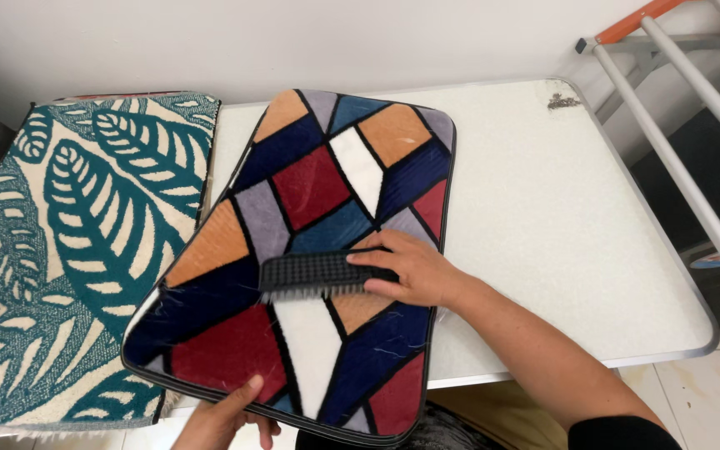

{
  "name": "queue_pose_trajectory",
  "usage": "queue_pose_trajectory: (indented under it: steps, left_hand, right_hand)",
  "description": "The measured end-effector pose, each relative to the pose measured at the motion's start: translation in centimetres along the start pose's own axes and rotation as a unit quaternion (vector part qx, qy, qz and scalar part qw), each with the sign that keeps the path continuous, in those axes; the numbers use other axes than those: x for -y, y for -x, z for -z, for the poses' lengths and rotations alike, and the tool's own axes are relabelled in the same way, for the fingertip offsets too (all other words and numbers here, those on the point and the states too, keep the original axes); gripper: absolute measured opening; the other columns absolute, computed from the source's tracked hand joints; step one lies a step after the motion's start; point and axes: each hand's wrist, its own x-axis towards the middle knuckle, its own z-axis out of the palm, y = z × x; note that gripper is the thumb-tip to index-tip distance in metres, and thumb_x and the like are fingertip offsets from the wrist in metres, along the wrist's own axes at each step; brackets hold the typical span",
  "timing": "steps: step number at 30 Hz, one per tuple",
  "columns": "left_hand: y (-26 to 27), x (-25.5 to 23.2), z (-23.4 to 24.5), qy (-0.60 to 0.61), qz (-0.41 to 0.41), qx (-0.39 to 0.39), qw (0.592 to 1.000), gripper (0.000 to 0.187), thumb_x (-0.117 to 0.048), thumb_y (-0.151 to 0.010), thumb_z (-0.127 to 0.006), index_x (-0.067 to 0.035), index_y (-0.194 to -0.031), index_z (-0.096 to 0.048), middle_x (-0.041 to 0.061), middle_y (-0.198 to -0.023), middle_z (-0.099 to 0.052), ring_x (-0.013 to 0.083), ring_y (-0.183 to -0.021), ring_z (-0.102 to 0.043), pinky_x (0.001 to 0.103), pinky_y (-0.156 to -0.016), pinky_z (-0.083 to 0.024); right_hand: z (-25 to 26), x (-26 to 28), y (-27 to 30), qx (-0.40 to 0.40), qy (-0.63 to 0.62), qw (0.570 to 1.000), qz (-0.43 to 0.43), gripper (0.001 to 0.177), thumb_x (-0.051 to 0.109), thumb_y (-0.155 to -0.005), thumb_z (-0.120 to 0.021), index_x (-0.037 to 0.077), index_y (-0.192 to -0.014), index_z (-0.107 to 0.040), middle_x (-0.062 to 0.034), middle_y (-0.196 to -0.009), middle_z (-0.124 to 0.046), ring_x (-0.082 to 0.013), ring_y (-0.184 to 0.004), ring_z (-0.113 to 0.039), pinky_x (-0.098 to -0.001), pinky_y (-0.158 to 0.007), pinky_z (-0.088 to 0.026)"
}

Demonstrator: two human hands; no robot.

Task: The person uses a black brush to clean two small rugs placed on a white table. They brush the surface of a geometric-patterned rug, flip it over to brush the dark underside, and then repeat the process on a second dark floral-patterned rug. The person flips the rugs multiple times to ensure both sides are brushed.

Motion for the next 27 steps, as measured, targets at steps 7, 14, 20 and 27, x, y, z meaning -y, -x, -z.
queue_pose_trajectory:
  steps: [7, 14, 20, 27]
  left_hand:
    - [1.1, -2.1, 8.7, 0.027, -0.087, 0.044, 0.995, 0.053, -0.033, -0.107, -0.055, 0.019, -0.098, -0.064, 0.03, -0.071, -0.072, 0.0383, -0.073, -0.071, 0.051, -0.072, -0.057]
    - [1.8, -5.6, 9.7, -0.099, -0.111, -0.23, 0.962, 0.046, -0.032, -0.098, -0.064, 0.009, -0.118, -0.053, 0.031, -0.085, -0.061, 0.0368, -0.066, -0.059, 0.047, -0.065, -0.05]
    - [3.4, -8.6, 0.7, -0.372, -0.425, -0.564, 0.602, 0.092, -0.029, -0.09, -0.078, 0.008, -0.159, -0.03, 0.031, -0.155, -0.042, 0.0454, -0.131, -0.049, 0.051, -0.111, -0.039]
    - [-1.2, -9.5, -11.6, -0.455, -0.515, -0.299, 0.662, 0.1, -0.035, -0.078, -0.08, 0.0, -0.155, -0.027, 0.029, -0.163, -0.019, 0.0454, -0.153, -0.015, 0.063, -0.117, -0.017]
  right_hand:
    - [3.6, -8.9, 2.6, -0.215, 0.191, 0.909, -0.303, 0.038, 0.029, -0.097, -0.076, 0.02, -0.133, -0.069, -0.0124, -0.114, -0.064, -0.0316, -0.102, -0.064, -0.041, -0.088, -0.054]
    - [2.1, -5.7, 2.4, -0.304, 0.03, 0.935, -0.179, 0.052, 0.015, -0.087, -0.074, 0.004, -0.134, -0.053, -0.017, -0.124, -0.059, -0.0313, -0.114, -0.064, -0.039, -0.096, -0.054]
    - [-2.1, 0.4, -0.4, -0.098, 0.043, 0.994, 0.032, 0.051, 0.02, -0.082, -0.078, 0.011, -0.129, -0.062, -0.0151, -0.124, -0.06, -0.0306, -0.11, -0.062, -0.0399, -0.092, -0.055]
    - [-0.9, 0.6, -0.5, 0.088, 0.042, 0.969, -0.226, 0.051, 0.036, -0.09, -0.075, 0.036, -0.139, -0.063, -0.0073, -0.106, -0.062, -0.0239, -0.092, -0.063, -0.0349, -0.082, -0.056]
